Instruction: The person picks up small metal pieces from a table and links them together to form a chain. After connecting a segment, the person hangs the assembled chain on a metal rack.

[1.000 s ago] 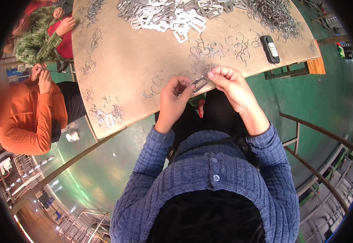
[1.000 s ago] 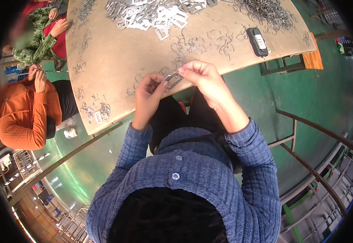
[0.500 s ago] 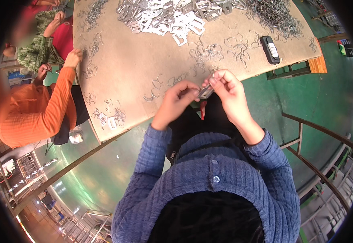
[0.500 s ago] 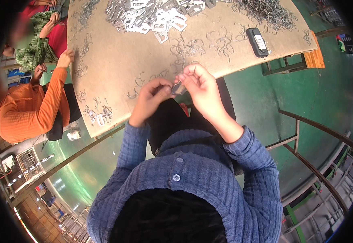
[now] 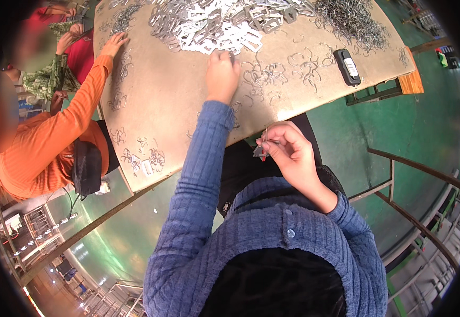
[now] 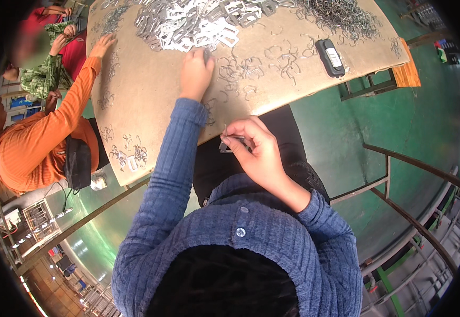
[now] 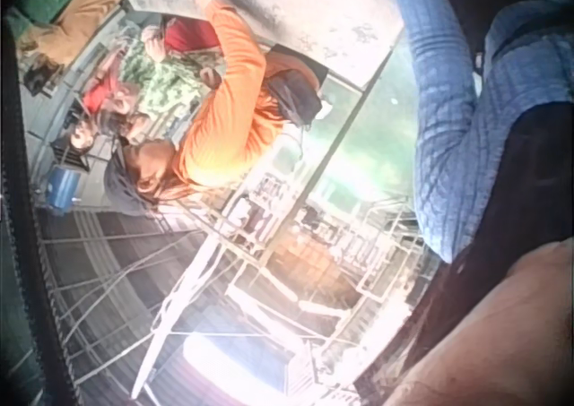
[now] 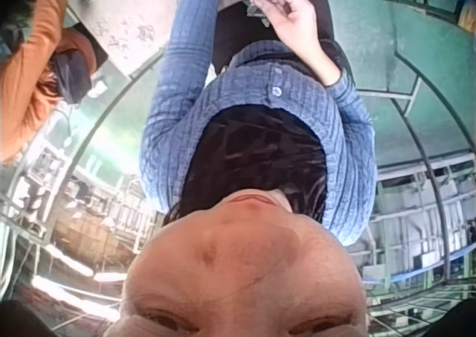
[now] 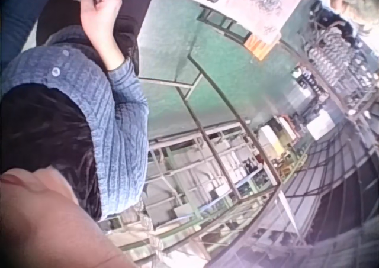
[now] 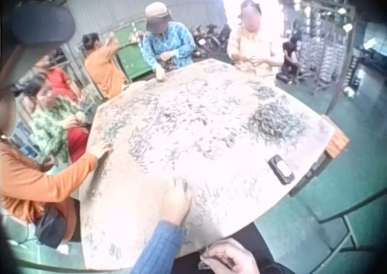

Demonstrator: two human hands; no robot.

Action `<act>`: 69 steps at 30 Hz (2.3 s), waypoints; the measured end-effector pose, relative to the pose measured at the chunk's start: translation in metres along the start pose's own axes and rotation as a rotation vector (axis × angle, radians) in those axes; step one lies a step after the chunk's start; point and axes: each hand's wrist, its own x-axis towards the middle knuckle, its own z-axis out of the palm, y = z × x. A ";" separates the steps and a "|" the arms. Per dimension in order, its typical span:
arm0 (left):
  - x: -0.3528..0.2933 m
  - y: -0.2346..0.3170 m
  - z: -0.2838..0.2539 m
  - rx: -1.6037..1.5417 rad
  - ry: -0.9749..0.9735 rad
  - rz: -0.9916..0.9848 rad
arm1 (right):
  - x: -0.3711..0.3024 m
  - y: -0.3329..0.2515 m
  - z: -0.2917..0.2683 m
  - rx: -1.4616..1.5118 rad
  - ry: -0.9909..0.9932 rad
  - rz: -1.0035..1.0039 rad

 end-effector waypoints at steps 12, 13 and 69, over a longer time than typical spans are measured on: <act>-0.098 0.053 -0.119 -1.464 -0.375 -0.718 | 0.012 0.013 0.000 -0.227 0.018 -0.129; -0.101 0.056 -0.122 -1.481 -0.376 -0.704 | 0.012 0.015 -0.001 -0.261 0.020 -0.139; -0.155 0.069 -0.122 -1.355 -0.340 -0.408 | 0.027 -0.012 -0.022 -0.020 -0.190 0.198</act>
